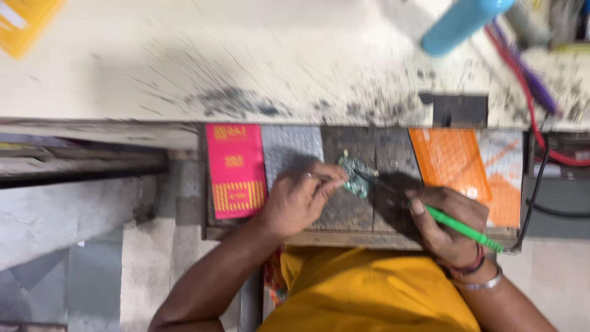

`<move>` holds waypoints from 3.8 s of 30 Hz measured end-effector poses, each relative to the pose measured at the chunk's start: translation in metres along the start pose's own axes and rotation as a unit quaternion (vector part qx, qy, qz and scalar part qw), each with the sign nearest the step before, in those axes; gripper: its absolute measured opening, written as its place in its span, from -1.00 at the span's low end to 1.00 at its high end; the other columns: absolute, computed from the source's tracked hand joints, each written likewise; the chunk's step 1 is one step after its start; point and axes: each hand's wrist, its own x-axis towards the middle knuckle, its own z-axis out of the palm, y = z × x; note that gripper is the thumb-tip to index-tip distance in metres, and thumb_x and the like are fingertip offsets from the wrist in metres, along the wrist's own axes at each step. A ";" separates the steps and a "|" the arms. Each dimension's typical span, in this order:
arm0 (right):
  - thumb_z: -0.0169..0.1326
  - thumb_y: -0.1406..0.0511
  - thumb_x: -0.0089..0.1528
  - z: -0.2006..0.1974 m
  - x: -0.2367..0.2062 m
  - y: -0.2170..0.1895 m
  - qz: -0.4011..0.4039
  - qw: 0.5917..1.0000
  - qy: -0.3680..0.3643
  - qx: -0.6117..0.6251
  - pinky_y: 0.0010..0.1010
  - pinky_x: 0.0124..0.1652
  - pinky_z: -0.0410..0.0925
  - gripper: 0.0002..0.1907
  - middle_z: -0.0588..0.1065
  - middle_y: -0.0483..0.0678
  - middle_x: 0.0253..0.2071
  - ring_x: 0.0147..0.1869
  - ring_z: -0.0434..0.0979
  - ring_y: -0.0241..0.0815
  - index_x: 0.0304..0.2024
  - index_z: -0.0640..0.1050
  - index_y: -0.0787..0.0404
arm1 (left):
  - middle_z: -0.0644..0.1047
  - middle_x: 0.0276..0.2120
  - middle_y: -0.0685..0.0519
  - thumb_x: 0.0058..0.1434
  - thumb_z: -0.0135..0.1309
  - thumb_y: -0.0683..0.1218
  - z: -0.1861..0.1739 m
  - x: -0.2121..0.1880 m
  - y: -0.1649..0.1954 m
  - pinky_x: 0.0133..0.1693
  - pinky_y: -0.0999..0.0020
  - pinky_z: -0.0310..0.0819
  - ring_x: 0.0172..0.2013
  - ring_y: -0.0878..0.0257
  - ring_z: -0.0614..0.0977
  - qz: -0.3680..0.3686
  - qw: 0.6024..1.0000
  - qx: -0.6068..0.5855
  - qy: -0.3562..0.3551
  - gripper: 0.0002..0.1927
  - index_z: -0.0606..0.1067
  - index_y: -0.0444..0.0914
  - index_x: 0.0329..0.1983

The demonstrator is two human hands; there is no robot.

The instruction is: The person holds a small green circuit board with tweezers in the left hand and uses a soldering iron in the right hand to apply heat to several points on the board. The person repeatedly touches the iron to different pads and components while keeping the board steady.

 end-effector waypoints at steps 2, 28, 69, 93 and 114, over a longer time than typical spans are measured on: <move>0.14 0.42 0.25 0.005 -0.008 -0.004 -0.003 0.999 0.035 -0.023 -0.38 -0.22 0.46 -0.90 0.60 0.12 -0.30 -0.30 0.64 -0.09 -0.29 0.57 0.41 | 0.65 -0.18 -0.08 0.43 0.06 -0.20 0.003 -0.010 -0.001 -0.35 0.39 0.72 -0.29 0.23 0.76 -0.003 1.000 -0.005 0.001 -0.87 0.35 -0.26 -0.06; 0.21 0.37 0.27 0.019 -0.044 0.068 0.185 0.977 0.105 -0.011 -0.43 -0.15 0.49 -0.86 0.64 0.08 -0.46 -0.37 0.68 -0.21 -0.19 0.67 0.36 | 0.62 -0.33 -0.05 0.46 0.05 -0.11 0.017 -0.002 -0.003 -0.48 0.38 0.58 -0.48 0.27 0.66 -0.023 1.000 -0.004 0.009 -0.85 0.40 -0.30 -0.09; 0.23 0.41 0.09 0.000 0.035 0.103 0.056 0.986 0.129 0.087 -0.44 -0.43 0.49 -0.94 0.67 0.01 -0.49 -0.47 0.69 -0.20 -0.40 0.65 0.31 | 0.72 -0.30 -0.07 0.31 0.14 -0.15 0.031 0.049 -0.063 -0.33 0.32 0.76 -0.33 0.29 0.80 -0.135 0.985 -0.074 0.073 -0.88 0.45 -0.27 -0.27; 0.16 0.34 0.27 -0.039 0.032 0.062 -0.050 0.974 0.175 0.137 -0.31 -0.29 0.49 -0.88 0.64 0.04 -0.32 -0.29 0.68 -0.05 -0.30 0.62 0.30 | 0.69 -0.35 -0.35 0.24 0.15 -0.31 0.039 0.096 -0.099 -0.58 0.28 0.74 -0.47 0.08 0.79 -0.095 0.968 -0.234 0.005 -0.75 0.42 -0.38 -0.56; 0.15 0.35 0.28 -0.024 0.042 0.064 -0.031 0.994 0.096 0.047 -0.35 -0.24 0.50 -0.92 0.63 0.04 -0.30 -0.28 0.69 -0.06 -0.28 0.60 0.26 | 0.68 -0.11 -0.11 0.38 0.03 -0.29 0.017 0.058 -0.030 -0.14 0.42 0.62 -0.16 0.26 0.71 -0.073 0.992 -0.101 0.028 -0.86 0.35 -0.31 -0.06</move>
